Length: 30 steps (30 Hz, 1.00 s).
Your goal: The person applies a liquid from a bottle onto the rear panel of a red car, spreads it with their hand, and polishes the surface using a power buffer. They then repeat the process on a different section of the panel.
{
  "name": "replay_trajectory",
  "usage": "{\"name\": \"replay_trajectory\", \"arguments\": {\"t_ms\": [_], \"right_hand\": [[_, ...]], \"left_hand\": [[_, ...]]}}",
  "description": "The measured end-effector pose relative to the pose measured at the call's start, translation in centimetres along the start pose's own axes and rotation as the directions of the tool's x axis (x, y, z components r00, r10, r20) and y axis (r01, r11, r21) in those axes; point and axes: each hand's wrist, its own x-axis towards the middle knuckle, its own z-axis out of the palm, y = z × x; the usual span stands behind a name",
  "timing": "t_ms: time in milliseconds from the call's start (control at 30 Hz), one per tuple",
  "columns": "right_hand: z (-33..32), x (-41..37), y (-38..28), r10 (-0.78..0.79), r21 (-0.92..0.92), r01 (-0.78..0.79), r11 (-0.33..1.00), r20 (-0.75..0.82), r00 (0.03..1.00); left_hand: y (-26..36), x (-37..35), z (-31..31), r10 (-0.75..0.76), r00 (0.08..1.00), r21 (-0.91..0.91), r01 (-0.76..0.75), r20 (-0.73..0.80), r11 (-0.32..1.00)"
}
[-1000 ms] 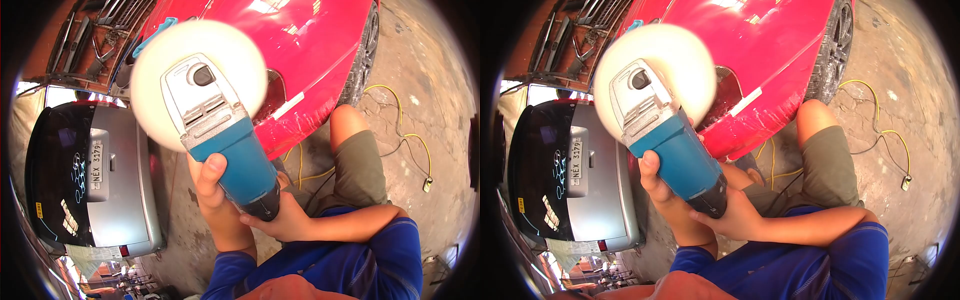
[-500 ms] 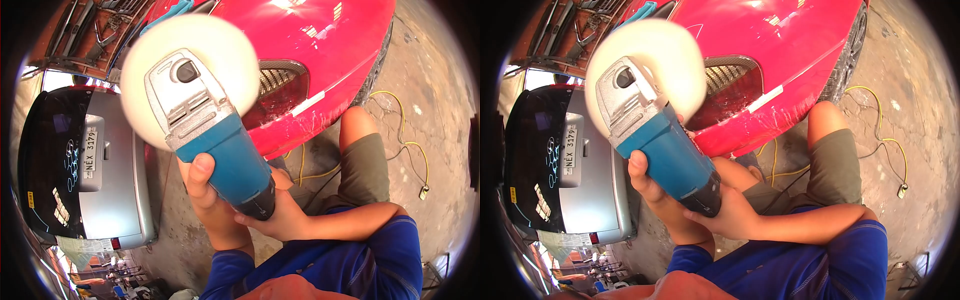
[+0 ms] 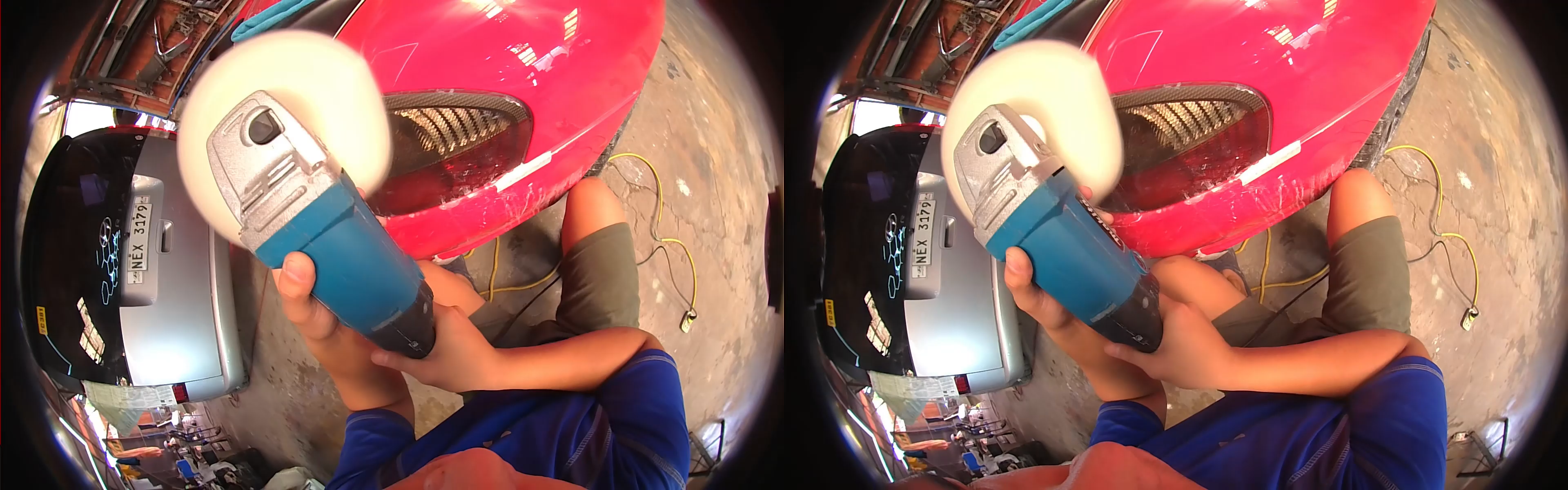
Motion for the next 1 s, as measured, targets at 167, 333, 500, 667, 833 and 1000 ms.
{"name": "replay_trajectory", "arguments": {"t_ms": [167,333,500,667,833,1000], "right_hand": [[0.6,1.0,0.3,0.028,-0.031,-0.028,0.999,0.022,0.999],[0.5,0.4,0.0,0.032,-0.036,-0.032,0.999,0.003,0.999],[-1.3,-2.0,-1.6,0.066,-0.049,-0.067,0.997,-0.015,0.998],[-2.8,-5.3,-0.8,-0.06,-0.073,0.052,0.996,-0.111,0.992],[-5.1,-8.7,0.1,0.056,0.024,-0.053,0.998,-0.137,0.989],[-6.8,-11.2,0.9,0.07,0.123,-0.045,0.991,-0.209,0.975]], "left_hand": [[-0.1,0.4,-0.9,-0.054,0.997,-0.112,0.048,-0.047,0.993],[0.0,0.0,-0.6,-0.078,0.996,-0.182,0.068,-0.046,0.981],[0.2,-1.6,2.6,-0.076,0.996,-0.154,0.069,-0.038,0.986],[-0.4,-3.7,5.2,-0.111,0.993,-0.083,0.114,0.039,0.99],[-1.3,-4.9,8.8,-0.159,0.966,-0.048,0.172,0.203,0.984],[-2.3,-5.4,11.5,-0.246,0.874,-0.081,0.306,0.419,0.949]]}}
